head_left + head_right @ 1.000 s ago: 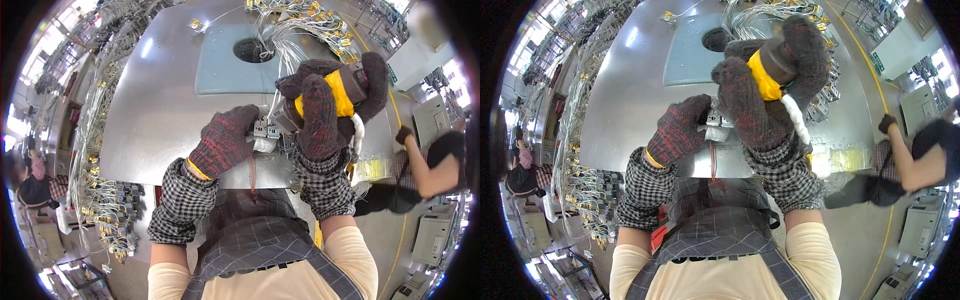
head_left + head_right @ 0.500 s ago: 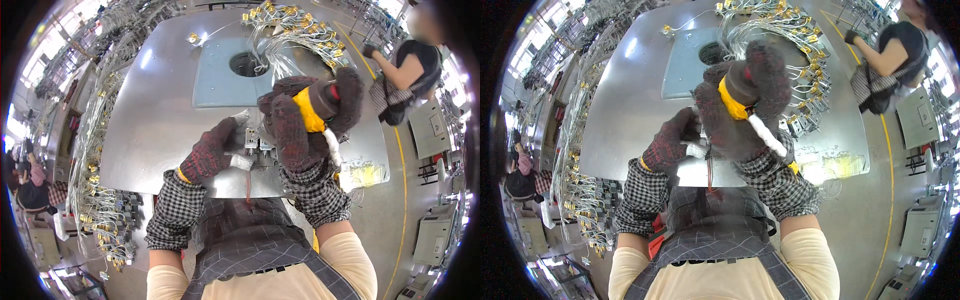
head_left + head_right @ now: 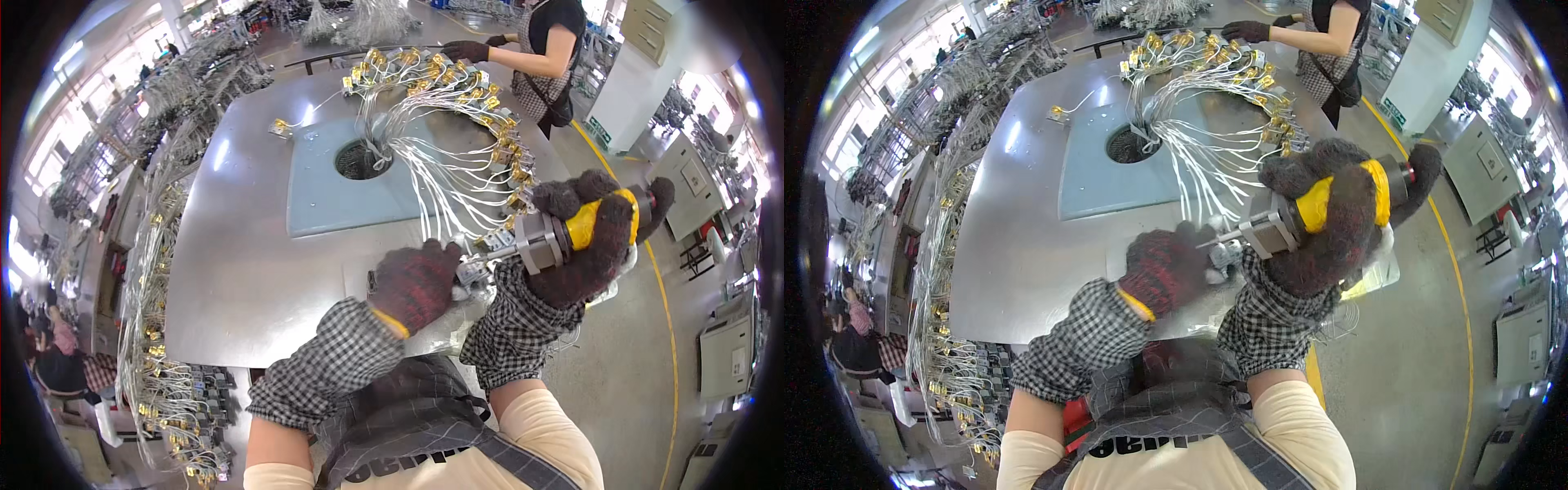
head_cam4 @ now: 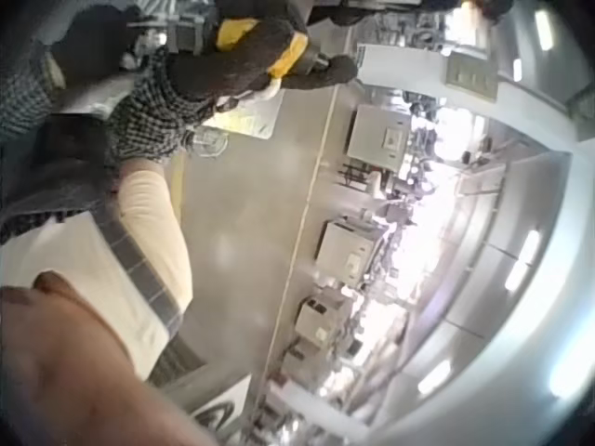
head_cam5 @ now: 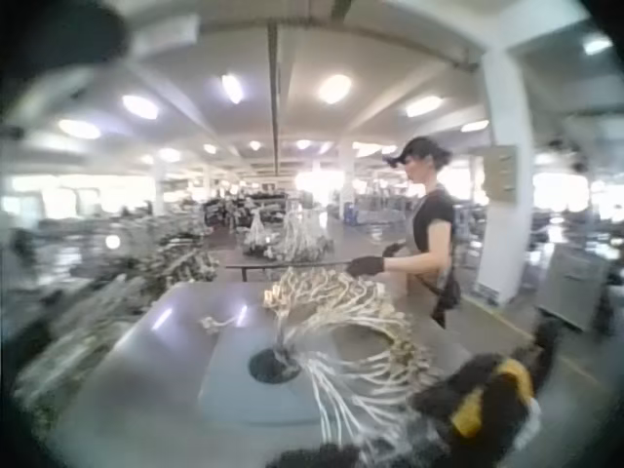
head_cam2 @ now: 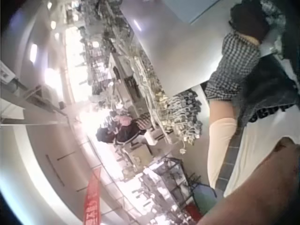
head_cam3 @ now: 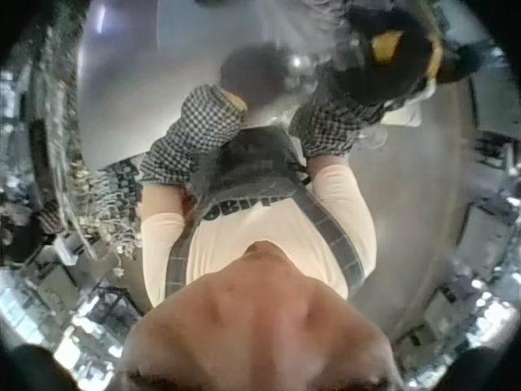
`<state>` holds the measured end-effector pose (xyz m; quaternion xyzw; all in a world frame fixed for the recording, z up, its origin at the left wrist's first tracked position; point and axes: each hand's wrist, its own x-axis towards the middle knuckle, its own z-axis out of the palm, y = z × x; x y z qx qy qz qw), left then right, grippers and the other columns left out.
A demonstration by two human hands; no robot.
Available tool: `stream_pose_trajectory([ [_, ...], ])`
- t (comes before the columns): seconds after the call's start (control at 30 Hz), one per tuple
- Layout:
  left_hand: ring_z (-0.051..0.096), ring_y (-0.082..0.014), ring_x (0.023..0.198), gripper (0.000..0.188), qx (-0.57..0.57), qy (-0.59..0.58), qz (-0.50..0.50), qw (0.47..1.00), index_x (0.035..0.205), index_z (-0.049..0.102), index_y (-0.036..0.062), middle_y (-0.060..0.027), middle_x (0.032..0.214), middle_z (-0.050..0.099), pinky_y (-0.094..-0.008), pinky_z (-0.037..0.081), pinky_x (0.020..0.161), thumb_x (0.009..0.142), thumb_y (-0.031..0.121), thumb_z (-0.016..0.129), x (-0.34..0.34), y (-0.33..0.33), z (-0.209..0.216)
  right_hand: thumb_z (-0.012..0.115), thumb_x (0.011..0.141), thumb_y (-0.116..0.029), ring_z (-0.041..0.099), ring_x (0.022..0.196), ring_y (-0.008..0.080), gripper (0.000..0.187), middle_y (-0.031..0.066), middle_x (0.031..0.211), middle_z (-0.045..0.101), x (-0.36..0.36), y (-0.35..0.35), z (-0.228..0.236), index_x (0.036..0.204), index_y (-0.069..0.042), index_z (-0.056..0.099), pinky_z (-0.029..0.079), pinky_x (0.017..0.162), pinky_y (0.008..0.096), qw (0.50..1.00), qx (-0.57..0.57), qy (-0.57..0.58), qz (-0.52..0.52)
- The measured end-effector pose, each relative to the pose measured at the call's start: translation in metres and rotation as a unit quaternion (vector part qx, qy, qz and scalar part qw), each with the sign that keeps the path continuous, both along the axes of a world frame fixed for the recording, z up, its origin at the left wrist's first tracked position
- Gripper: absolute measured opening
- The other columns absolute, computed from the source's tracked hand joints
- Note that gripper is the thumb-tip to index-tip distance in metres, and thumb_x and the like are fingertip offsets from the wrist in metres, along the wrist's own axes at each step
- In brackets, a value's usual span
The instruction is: Use a pneumatic tool to secure or process connectors on a circular cable harness assembly.
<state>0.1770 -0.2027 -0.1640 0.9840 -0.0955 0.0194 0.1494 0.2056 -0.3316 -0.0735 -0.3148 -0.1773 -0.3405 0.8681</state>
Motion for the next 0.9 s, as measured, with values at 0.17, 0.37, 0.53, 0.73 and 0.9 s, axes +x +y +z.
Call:
stream_pose_trajectory([
  [0.17, 0.070, -0.0292, 0.079, 0.038, -0.039, -0.051, 0.044, 0.997, 0.093, 0.066, 0.0040, -0.0120, 0.089, 0.066, -0.0426, 0.055, 0.066, 0.079, 0.038, 0.073, 0.053, -0.037, -0.008, 0.064, 0.088, -0.015, 0.062, 0.064, 0.0228, 0.071, 0.0158, 0.088, 0.060, 0.010, -0.001, -0.005, 0.148, -0.018, 0.025, 0.057, 0.058, 0.0384, 0.998, 0.002, -0.041, 0.036],
  [0.37, 0.068, -0.0337, 0.094, 0.050, -0.219, 0.034, 0.048, 0.974, 0.127, 0.057, 0.0073, -0.0176, 0.109, 0.068, -0.0431, 0.055, 0.080, 0.080, 0.018, 0.069, 0.103, -0.068, -0.035, 0.063, 0.092, -0.015, 0.055, 0.065, 0.0158, 0.058, 0.0109, 0.090, 0.060, 0.019, -0.001, -0.008, 0.144, -0.022, 0.038, 0.052, 0.061, 0.0330, 0.998, -0.021, 0.003, 0.062],
  [0.53, 0.066, -0.0347, 0.103, 0.060, -0.126, 0.044, -0.092, 0.987, 0.135, 0.051, 0.0074, -0.0200, 0.114, 0.066, -0.0437, 0.054, 0.086, 0.079, 0.020, 0.071, 0.076, 0.013, 0.037, 0.062, 0.091, -0.013, 0.055, 0.065, 0.0145, 0.060, 0.0086, 0.087, 0.059, 0.022, 0.001, -0.012, 0.145, -0.018, 0.036, 0.051, 0.060, 0.0314, 0.993, -0.034, 0.070, 0.090],
  [0.73, 0.058, -0.0325, 0.115, 0.061, 0.285, -0.246, 0.072, 0.923, 0.135, 0.048, 0.0116, -0.0147, 0.122, 0.063, -0.0416, 0.046, 0.100, 0.081, 0.026, 0.072, 0.186, 0.220, 0.037, 0.056, 0.093, -0.020, 0.053, 0.058, 0.0159, 0.069, 0.0104, 0.080, 0.056, 0.028, 0.016, -0.038, 0.151, -0.014, 0.020, 0.050, 0.053, 0.0312, 0.979, -0.136, 0.115, 0.097],
  [0.9, 0.060, -0.0335, 0.114, 0.047, 0.282, -0.112, 0.096, 0.948, 0.138, 0.047, 0.0164, -0.0176, 0.125, 0.061, -0.0416, 0.048, 0.100, 0.092, 0.019, 0.057, 0.265, 0.273, 0.031, 0.057, 0.089, -0.018, 0.055, 0.049, 0.0182, 0.077, 0.0135, 0.074, 0.058, 0.017, 0.046, -0.036, 0.152, -0.010, 0.014, 0.055, 0.050, 0.0355, 0.963, -0.109, 0.182, 0.166],
])
